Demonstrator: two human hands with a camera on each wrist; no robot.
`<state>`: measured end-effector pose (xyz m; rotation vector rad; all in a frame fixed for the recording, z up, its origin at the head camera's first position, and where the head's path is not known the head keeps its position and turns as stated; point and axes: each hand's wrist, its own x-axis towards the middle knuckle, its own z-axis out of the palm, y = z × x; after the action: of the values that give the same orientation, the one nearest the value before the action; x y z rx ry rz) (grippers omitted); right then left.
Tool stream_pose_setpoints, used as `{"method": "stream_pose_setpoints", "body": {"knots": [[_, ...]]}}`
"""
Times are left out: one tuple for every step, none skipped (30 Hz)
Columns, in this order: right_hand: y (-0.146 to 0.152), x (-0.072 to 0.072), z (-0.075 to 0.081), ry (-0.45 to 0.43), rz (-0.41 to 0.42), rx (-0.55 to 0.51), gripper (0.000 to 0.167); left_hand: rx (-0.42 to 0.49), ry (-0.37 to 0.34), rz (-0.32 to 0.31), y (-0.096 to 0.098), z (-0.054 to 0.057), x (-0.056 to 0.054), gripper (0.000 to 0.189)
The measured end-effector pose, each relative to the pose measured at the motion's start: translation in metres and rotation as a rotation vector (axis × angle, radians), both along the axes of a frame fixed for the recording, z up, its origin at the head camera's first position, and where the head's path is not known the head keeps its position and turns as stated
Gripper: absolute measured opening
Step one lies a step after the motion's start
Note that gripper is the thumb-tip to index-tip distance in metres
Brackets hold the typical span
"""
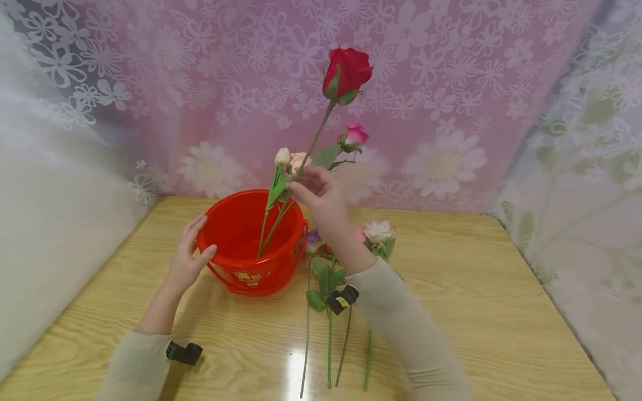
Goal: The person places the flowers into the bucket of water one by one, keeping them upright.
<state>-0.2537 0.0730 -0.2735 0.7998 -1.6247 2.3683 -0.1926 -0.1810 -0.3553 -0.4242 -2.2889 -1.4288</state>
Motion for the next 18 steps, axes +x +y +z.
{"method": "stream_pose_setpoints", "body": {"knots": [[-0.002,0.0,-0.002,-0.016,0.001,0.012,0.018,0.001,0.0,-0.001,0.0,0.0,0.0,0.06],[-0.004,0.0,-0.005,-0.029,-0.001,0.035,0.017,-0.001,0.002,-0.001,-0.001,-0.001,-0.001,0.06],[-0.006,-0.001,-0.007,-0.035,0.0,0.054,0.017,0.001,0.003,-0.004,-0.002,-0.004,-0.003,0.06],[-0.007,-0.002,-0.01,-0.039,-0.002,0.07,0.017,0.0,0.003,-0.004,-0.004,-0.007,-0.005,0.06],[-0.009,-0.003,-0.013,-0.04,-0.007,0.087,0.018,-0.001,0.002,-0.003,-0.006,-0.011,-0.008,0.06],[-0.01,-0.004,-0.016,-0.04,-0.013,0.101,0.019,-0.004,0.001,-0.003,-0.008,-0.015,-0.01,0.061],[-0.012,-0.004,-0.019,-0.041,-0.016,0.117,0.022,-0.009,0.0,-0.002,-0.011,-0.019,-0.013,0.061],[-0.013,-0.005,-0.022,-0.041,-0.018,0.131,0.024,-0.01,0.003,-0.003,-0.013,-0.023,-0.016,0.062],[-0.014,-0.006,-0.024,-0.043,-0.018,0.139,0.023,-0.006,0.007,-0.005,-0.015,-0.027,-0.019,0.062],[-0.016,-0.007,-0.026,-0.046,-0.017,0.145,0.023,-0.009,0.017,-0.004,-0.015,-0.03,-0.02,0.062],[-0.017,-0.007,-0.028,-0.049,-0.017,0.157,0.022,-0.007,0.029,-0.006,-0.016,-0.031,-0.021,0.063],[-0.018,-0.008,-0.03,-0.053,-0.014,0.166,0.021,-0.003,0.042,-0.01,-0.016,-0.033,-0.021,0.064],[-0.019,-0.008,-0.032,-0.056,-0.013,0.178,0.02,-0.009,0.057,-0.003,-0.016,-0.034,-0.022,0.064],[-0.02,-0.008,-0.034,-0.059,-0.012,0.192,0.02,-0.003,0.07,-0.005,-0.016,-0.035,-0.022,0.064],[-0.021,-0.008,-0.035,-0.064,-0.009,0.206,0.019,0.0,0.078,-0.006,-0.016,-0.035,-0.022,0.065],[-0.022,-0.008,-0.037,-0.065,-0.006,0.221,0.019,-0.001,0.083,-0.006,-0.015,-0.035,-0.022,0.065],[-0.023,-0.008,-0.038,-0.067,-0.006,0.238,0.02,0.003,0.083,-0.006,-0.015,-0.035,-0.022,0.065],[-0.024,-0.008,-0.04,-0.072,-0.002,0.253,0.021,0.003,0.079,-0.005,-0.015,-0.034,-0.022,0.064]]}}
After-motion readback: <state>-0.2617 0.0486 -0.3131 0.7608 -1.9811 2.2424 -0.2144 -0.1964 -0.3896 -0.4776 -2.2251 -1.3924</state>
